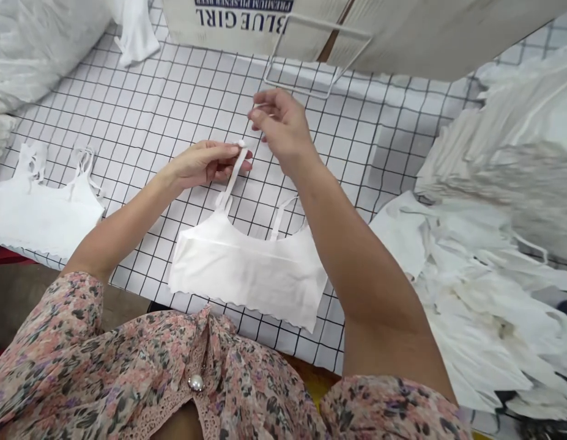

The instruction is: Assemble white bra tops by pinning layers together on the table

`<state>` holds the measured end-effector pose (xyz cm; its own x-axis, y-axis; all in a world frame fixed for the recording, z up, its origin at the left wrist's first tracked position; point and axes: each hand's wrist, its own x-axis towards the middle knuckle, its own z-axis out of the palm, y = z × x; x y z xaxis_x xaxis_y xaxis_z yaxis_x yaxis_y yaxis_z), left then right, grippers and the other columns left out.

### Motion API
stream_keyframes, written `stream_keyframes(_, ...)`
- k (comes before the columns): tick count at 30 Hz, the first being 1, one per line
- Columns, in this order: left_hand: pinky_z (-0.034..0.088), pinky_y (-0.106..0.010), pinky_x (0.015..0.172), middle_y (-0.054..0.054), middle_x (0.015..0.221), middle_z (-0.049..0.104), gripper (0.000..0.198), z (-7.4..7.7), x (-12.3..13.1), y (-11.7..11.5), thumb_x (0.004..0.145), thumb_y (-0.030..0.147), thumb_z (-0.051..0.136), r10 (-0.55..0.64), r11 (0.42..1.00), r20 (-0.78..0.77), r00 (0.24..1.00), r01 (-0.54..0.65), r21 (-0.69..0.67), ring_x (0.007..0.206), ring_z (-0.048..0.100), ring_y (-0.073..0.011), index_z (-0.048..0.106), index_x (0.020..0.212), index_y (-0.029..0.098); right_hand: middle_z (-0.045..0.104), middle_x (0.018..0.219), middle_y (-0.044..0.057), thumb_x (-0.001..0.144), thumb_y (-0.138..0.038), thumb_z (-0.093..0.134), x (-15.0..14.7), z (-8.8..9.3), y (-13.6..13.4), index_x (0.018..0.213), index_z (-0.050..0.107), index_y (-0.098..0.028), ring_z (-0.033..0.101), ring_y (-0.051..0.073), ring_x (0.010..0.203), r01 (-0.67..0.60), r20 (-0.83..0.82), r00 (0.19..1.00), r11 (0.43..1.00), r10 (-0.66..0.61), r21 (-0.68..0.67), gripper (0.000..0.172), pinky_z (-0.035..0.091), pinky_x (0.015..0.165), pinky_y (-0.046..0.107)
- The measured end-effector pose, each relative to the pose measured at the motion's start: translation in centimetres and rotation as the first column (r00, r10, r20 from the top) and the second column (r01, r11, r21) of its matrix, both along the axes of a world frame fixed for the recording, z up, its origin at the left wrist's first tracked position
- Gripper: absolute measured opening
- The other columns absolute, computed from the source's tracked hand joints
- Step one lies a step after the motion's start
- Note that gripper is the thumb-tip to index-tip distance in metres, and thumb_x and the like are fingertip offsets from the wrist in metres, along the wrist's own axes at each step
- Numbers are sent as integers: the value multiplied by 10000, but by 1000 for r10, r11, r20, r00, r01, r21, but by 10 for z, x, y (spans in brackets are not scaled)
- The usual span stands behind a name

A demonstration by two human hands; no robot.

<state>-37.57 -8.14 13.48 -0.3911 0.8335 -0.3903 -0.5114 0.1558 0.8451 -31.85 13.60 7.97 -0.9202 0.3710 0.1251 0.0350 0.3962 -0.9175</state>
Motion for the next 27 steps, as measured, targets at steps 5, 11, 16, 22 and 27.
stream_keyframes(5, 517, -246, 661, -136, 1057, 845, 137, -6, -5, -4, 923, 160, 826, 88, 996, 40, 995, -88, -12, 657, 621, -58, 825, 1042, 92, 789, 1061, 80, 1054, -310, 625, 56, -7, -25, 1129, 728, -230, 726, 213, 979, 164, -185, 975, 962, -125, 218, 151, 578, 847, 400)
stream_keyframes(11, 484, -233, 688, -64, 910, 838, 162, -14, -2, 2, 819, 191, 946, 231, 973, -13, 973, -231, 21, 669, 603, -49, 846, 930, 129, 752, 824, 43, 978, -478, 734, 72, -10, -59, 843, 766, -256, 641, 271, 924, 197, -179, 973, 925, -144, 324, 262, 540, 894, 488)
stream_keyframes(16, 460, -236, 687, -29, 814, 784, 159, -12, 8, 10, 766, 171, 965, 306, 952, -6, 952, -306, 17, 714, 635, -70, 813, 799, 139, 670, 711, 47, 951, -395, 716, 55, -21, -81, 707, 662, -245, 599, 293, 915, 185, -149, 979, 909, -138, 373, 291, 500, 837, 486)
stream_keyframes(22, 376, -252, 582, -50, 870, 792, 218, -13, -6, 12, 870, 322, 920, 390, 920, -190, 901, -390, 41, 613, 447, -63, 794, 775, 171, 624, 671, 41, 879, -254, 659, 63, -27, -90, 691, 616, -237, 573, 286, 901, 183, -203, 973, 899, -108, 399, 194, 471, 833, 484)
stream_keyframes(27, 537, -345, 889, -79, 1073, 785, 208, -16, -32, 8, 835, 187, 849, 396, 887, -635, 663, -454, 79, 983, 694, -200, 807, 1038, 213, 652, 689, 55, 908, -268, 637, 70, -30, -89, 679, 593, -228, 560, 293, 901, 157, -155, 982, 907, -103, 391, 237, 469, 895, 559)
